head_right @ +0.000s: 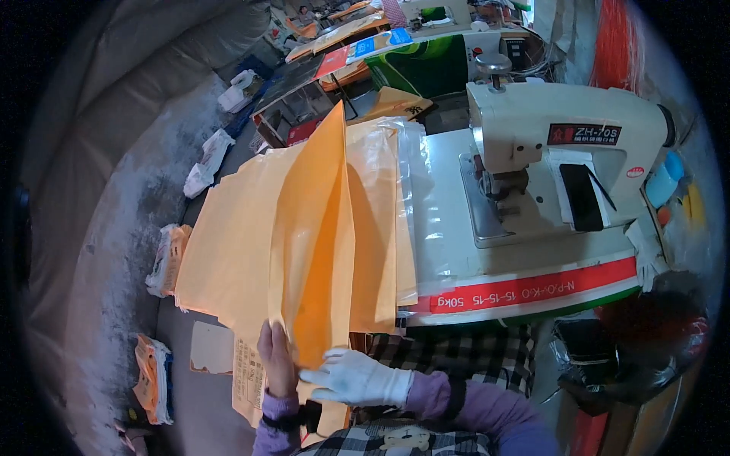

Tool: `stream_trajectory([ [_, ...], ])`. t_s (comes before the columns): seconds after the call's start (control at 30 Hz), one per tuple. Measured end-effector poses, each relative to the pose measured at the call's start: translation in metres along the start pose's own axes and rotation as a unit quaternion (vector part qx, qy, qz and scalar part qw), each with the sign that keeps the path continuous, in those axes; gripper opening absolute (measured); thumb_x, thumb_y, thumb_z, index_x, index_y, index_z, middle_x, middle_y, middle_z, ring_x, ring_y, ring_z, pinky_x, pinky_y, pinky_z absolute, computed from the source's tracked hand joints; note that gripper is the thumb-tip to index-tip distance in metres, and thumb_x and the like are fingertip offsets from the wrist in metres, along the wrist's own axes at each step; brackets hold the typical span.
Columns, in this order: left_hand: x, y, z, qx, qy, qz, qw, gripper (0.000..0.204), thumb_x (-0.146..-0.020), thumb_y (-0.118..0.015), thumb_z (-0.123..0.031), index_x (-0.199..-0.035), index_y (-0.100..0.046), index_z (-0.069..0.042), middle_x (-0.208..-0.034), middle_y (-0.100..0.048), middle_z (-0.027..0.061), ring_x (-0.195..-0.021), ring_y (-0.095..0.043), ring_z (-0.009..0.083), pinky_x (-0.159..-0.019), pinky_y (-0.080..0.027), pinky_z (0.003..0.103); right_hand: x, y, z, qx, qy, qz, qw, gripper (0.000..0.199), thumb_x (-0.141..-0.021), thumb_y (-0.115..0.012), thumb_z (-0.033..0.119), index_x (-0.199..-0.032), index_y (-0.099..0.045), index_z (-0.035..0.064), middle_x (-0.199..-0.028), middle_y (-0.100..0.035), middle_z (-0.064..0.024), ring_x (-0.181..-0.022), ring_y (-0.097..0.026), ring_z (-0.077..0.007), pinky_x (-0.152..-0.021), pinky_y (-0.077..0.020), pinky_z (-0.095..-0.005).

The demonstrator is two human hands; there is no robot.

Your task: The recorder is sewing industrial sacks/bags using a heavy-duty sewing machine.

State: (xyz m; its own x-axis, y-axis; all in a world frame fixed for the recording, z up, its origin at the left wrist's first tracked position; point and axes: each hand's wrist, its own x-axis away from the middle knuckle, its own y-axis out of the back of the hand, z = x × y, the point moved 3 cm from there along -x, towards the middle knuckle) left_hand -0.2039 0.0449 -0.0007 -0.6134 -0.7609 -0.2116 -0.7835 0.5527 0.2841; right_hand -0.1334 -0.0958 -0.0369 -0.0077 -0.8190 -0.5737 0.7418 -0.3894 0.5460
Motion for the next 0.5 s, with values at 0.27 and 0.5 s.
stream_trajectory([
  [0.27,0.118,0.124,0.016,-0.419,-0.072,0.3,0.854,0.017,-0.084,-0.072,-0.019,-0.086,-0.066,-0.003,-0.07,-0.065,0.0133,-0.06,-0.065,0.0187,-0.053,-0.049,0.029,-0.015,0.214,-0.124,0.498,-0.161,-0.273,0.807,0.064,-0.073,-0.071,0.011,-0.134,-0.052,0.0097,-0.141,-0.044,-0.0133,-0.129,-0.042,-0.0328,-0.107,-0.0368,-0.0457],
  [0.5,0.023,0.282,0.098,-0.478,0.021,-0.016,0.878,0.033,-0.101,-0.044,-0.027,-0.106,-0.063,0.0,-0.106,-0.065,0.0153,-0.098,-0.062,0.0212,-0.082,-0.051,0.034,0.024,0.124,-0.077,0.156,0.1,0.066,0.98,0.015,-0.08,-0.057,0.014,-0.092,-0.065,0.0109,-0.077,-0.057,-0.0097,-0.072,-0.058,-0.0298,-0.066,-0.0492,-0.0416],
])
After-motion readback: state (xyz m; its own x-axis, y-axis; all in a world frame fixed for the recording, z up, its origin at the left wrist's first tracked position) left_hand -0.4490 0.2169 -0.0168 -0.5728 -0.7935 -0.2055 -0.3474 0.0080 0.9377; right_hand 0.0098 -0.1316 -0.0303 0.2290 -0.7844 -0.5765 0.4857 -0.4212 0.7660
